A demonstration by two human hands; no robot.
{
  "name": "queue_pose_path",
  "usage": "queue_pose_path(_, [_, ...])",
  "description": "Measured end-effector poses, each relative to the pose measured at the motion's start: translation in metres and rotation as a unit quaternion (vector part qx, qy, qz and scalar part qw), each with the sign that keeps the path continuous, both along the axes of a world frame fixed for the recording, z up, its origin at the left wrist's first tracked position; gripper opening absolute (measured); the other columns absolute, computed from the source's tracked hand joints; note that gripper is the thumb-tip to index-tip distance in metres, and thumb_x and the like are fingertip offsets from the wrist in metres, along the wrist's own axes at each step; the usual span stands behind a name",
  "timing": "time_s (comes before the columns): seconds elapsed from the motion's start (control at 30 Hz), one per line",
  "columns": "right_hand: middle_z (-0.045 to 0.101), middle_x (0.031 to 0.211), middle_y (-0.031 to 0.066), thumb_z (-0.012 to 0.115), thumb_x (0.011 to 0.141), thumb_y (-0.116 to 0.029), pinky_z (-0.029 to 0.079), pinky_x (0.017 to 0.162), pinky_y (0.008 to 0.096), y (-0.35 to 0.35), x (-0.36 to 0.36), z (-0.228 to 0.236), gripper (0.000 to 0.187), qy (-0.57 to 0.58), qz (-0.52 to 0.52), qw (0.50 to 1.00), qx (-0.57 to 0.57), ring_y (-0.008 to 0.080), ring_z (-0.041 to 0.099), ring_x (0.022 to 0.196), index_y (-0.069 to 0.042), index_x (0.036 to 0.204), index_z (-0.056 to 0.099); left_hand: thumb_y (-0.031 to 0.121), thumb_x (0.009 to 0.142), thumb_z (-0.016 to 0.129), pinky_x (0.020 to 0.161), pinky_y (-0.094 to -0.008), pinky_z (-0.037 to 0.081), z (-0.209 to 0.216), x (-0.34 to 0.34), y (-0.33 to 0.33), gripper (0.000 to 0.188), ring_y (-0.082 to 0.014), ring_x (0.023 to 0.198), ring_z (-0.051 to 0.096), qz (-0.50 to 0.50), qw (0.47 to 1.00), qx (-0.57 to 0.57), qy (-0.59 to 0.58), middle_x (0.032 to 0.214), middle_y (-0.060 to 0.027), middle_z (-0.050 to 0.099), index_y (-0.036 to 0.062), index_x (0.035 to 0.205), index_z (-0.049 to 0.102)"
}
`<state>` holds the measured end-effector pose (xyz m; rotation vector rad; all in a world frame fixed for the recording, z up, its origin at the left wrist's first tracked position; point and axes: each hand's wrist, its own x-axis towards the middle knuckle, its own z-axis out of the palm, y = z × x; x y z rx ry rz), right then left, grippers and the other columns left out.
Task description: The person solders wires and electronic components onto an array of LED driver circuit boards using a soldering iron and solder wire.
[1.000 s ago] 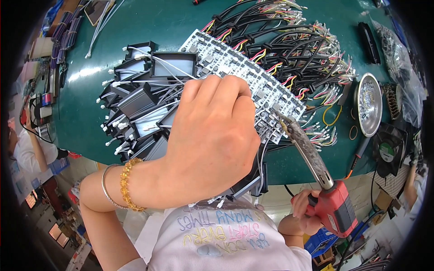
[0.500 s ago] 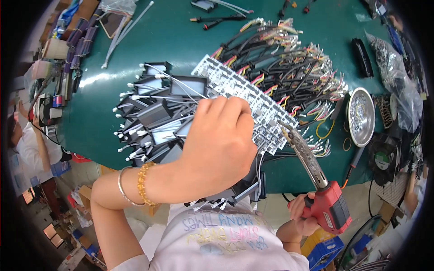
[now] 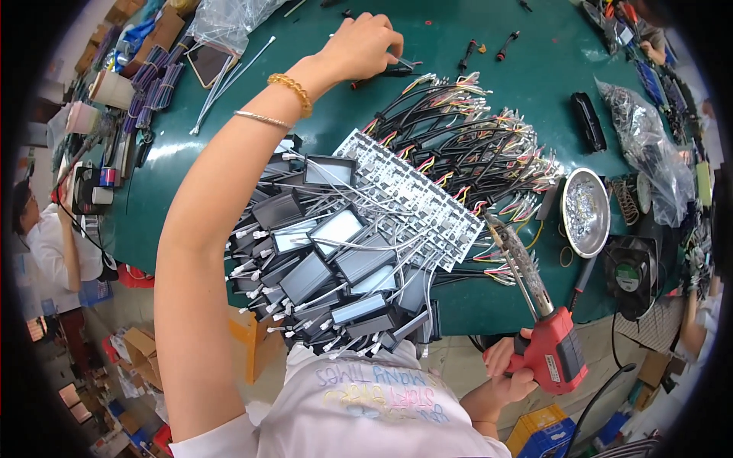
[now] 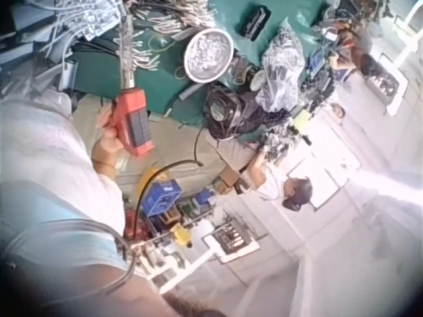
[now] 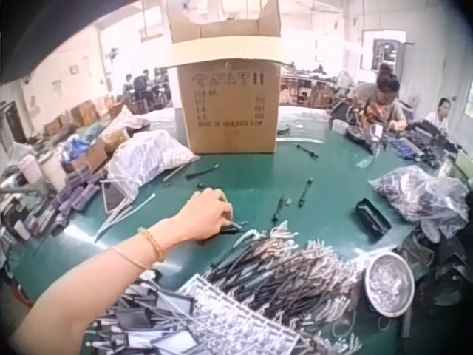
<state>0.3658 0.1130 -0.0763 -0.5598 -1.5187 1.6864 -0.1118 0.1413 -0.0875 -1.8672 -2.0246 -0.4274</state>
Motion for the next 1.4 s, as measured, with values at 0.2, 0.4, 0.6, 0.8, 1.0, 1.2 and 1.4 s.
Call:
queue_pose_path(0.2, [0.043, 0.047, 0.0018, 0.058, 0.082, -0.053, 0.036, 0.039, 0.0259, -0.002, 0.009, 0.002, 0.075, -0.024, -0.035, 0.999, -0.031, 0.012, 0.042, 0.038, 0.01, 0.118, 0.04, 0.015, 0.082, 0.061, 0.063, -0.0329, 0.046, 0.026, 0.016, -0.002, 0.013, -0.0224, 0.068, 0.058, 0.093, 0.969, -0.01, -0.228, 0.079, -0.0103, 0.061, 0.0041, 0.088, 0.061])
queue_pose_path(0.4, [0.045, 0.049, 0.002, 0.06, 0.078, -0.059, 0.035, 0.039, 0.0253, 0.001, 0.006, 0.005, 0.077, -0.05, -0.048, 0.996, -0.051, 0.0117, 0.042, 0.039, 0.01, 0.11, 0.045, 0.012, 0.083, 0.056, 0.042, -0.0199, 0.038, 0.134, 0.135, -0.051, 0.012, -0.0081, 0.048, 0.056, 0.138, 0.839, -0.14, -0.508, 0.065, -0.0025, 0.056, 0.0005, 0.079, 0.057])
queue_pose_path(0.6, [0.046, 0.049, 0.0024, 0.059, 0.079, -0.057, 0.035, 0.039, 0.0264, 0.008, 0.007, 0.004, 0.059, -0.04, 0.004, 0.997, -0.061, 0.0142, 0.043, 0.04, 0.001, 0.078, 0.05, 0.002, 0.077, 0.062, 0.049, -0.0249, 0.046, 0.12, 0.231, -0.093, 0.008, -0.014, 0.058, 0.061, 0.126, 0.542, -0.295, -0.777, 0.074, -0.0072, 0.059, -0.0014, 0.078, 0.054])
queue_pose_path(0.8, [0.047, 0.049, 0.0001, 0.054, 0.084, -0.057, 0.035, 0.039, 0.0243, 0.016, 0.03, -0.01, 0.075, 0.001, 0.096, 0.994, -0.044, 0.0123, 0.044, 0.038, 0.004, 0.124, 0.037, -0.002, 0.066, 0.065, 0.071, -0.0331, 0.042, 0.077, 0.237, -0.096, 0.013, -0.024, 0.081, 0.053, 0.043, 0.926, -0.114, -0.356, 0.091, -0.0095, 0.056, 0.003, 0.071, 0.055])
queue_pose_path(1.0, [0.05, 0.052, 0.0008, 0.057, 0.076, -0.065, 0.036, 0.042, 0.0258, 0.028, 0.051, -0.022, 0.086, 0.029, 0.225, 0.973, -0.047, 0.0133, 0.048, 0.044, 0.003, 0.126, 0.036, -0.001, 0.063, 0.065, 0.081, -0.0358, 0.037, 0.066, 0.232, -0.098, 0.013, -0.0266, 0.089, 0.049, 0.058, 0.914, -0.131, -0.381, 0.094, -0.0083, 0.056, 0.0041, 0.069, 0.054])
queue_pose_path(1.2, [0.048, 0.052, 0.0027, 0.063, 0.071, -0.065, 0.034, 0.041, 0.0268, 0.0, 0.029, -0.005, 0.074, -0.03, 0.066, 0.987, -0.146, 0.0136, 0.046, 0.043, -0.001, 0.098, 0.039, -0.002, 0.063, 0.064, 0.081, -0.0366, 0.035, 0.061, 0.237, -0.097, 0.015, -0.0269, 0.092, 0.048, 0.07, 0.914, -0.129, -0.377, 0.095, -0.0079, 0.055, 0.0045, 0.068, 0.051])
queue_pose_path(1.4, [0.045, 0.051, 0.0024, 0.06, 0.062, -0.071, 0.029, 0.038, 0.022, -0.004, 0.026, -0.006, 0.071, -0.131, -0.02, 0.987, -0.085, 0.01, 0.041, 0.04, -0.004, 0.073, 0.042, -0.002, 0.062, 0.063, 0.077, -0.036, 0.035, 0.062, 0.236, -0.098, 0.016, -0.027, 0.091, 0.047, 0.078, 0.918, -0.132, -0.364, 0.096, -0.0079, 0.055, 0.0048, 0.069, 0.051])
